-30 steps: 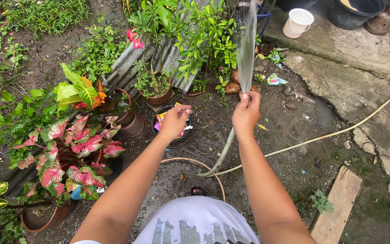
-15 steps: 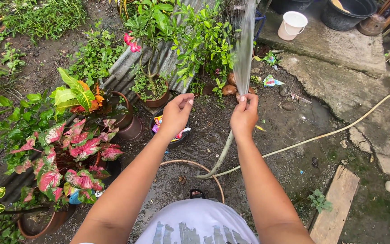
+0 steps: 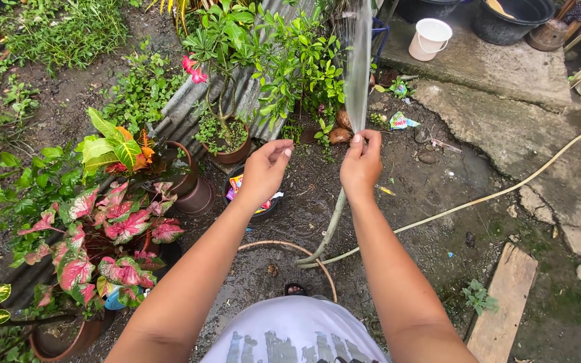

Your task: Watering various potted and ground plants in a garden using a water hose.

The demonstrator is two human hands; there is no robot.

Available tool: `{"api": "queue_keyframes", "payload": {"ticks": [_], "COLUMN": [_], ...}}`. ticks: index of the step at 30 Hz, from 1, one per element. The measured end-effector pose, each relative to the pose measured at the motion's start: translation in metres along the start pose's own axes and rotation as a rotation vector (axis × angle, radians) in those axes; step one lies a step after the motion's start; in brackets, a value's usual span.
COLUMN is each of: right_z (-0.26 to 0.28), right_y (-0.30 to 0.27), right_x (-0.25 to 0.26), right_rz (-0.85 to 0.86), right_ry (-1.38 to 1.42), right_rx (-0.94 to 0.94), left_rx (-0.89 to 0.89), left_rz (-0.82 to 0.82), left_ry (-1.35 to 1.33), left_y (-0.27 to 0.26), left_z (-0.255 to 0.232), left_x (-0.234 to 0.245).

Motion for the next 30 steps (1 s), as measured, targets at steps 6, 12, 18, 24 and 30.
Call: {"api": "queue_keyframes", "payload": {"ticks": [6, 12, 18, 24, 30], "right_z": [0.003, 0.012, -0.026, -0.041, -0.022], "right_y": [0.022, 0.075, 0.171, 0.273, 0.295], "right_x": [-0.025, -0.047, -0.059, -0.068, -0.034], "right_rz": [-0.005, 0.036, 0.161, 0.161, 0.147], "right_ry": [0.029, 0.339, 0.442, 0.446, 0.486], "right_rx": [0.035, -0.047, -0.17, -0.236, -0.109], "left_rx": [-0.03, 0.015, 0.088, 0.177, -0.005], "left_rz": [0.174, 0.268, 0.261, 0.108, 0.117], "left_ry": [0.305, 0.342, 0.252, -0.013, 0.144], "left_y": [-0.025, -0.025, 0.022, 0.068, 0.101], "left_z": [0.002, 0.066, 0.044, -0.021, -0.032], "left_x": [-0.027, -0.093, -0.153, -0.194, -0.209]}}
Point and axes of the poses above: each hand's wrist, its own y-axis towards the middle knuckle, its own x-axis out of the back of the hand, z = x × y, the point moved 3 cm from there along y, towards the middle knuckle, and after that the axes turned 15 degrees about x, right-handed, at the moved point
